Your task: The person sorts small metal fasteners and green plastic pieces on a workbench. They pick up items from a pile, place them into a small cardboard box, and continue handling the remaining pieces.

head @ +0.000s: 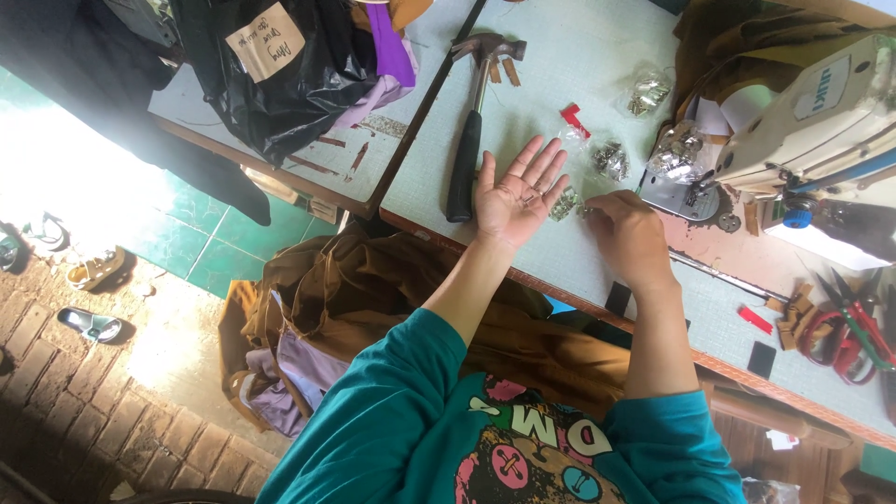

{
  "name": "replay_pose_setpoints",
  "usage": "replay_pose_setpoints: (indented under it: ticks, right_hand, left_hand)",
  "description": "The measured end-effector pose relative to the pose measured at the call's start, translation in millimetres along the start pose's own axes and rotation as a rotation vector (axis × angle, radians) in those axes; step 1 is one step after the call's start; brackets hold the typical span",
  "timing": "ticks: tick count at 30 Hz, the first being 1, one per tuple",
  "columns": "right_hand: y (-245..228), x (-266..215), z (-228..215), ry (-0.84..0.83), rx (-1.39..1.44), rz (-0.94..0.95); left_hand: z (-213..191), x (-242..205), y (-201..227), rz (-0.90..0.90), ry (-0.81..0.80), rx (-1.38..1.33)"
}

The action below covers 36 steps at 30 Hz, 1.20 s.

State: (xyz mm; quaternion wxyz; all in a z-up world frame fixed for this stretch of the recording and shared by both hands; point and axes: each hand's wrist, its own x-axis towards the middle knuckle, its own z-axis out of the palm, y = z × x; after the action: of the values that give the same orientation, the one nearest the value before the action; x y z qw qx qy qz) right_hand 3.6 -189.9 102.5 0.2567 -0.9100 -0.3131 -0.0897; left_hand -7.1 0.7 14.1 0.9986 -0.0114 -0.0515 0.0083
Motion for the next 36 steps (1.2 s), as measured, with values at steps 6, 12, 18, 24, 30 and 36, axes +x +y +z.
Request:
replay_pose_setpoints:
  ticks: [6, 12, 18, 24, 30, 36]
  right_hand:
    - [-14.9, 3.2, -7.3, -0.039, 0.049, -0.015]
    - [11.3, -2.5, 2.1, -0.035, 0.068, -0.02]
    - [34.5, -2.5, 8.9, -0.034, 0.195, 0.014]
    - [15.4, 13.5, 12.0, 0.008, 0.435, 0.172]
    - [-33.2, 39.8, 15.2, 0.026, 0.356, 0.06]
    - [-57.1, 43.2, 10.9, 0.036, 0.345, 0.009]
  left_hand:
    - [0.9, 0.5, -0.5, 0.007, 0.013, -0.007]
    - [1.3, -0.3, -0.8, 0.008, 0.002, -0.024]
    - [2.1, -0.6, -1.1, 0.011, 0.006, -0.034]
    - [2.4, -0.2, -1.0, 0.009, -0.004, -0.015]
    - [2.4, -2.0, -2.5, 0.017, 0.008, -0.024]
    - [11.1, -5.0, -3.2, 0.023, 0.03, -0.002]
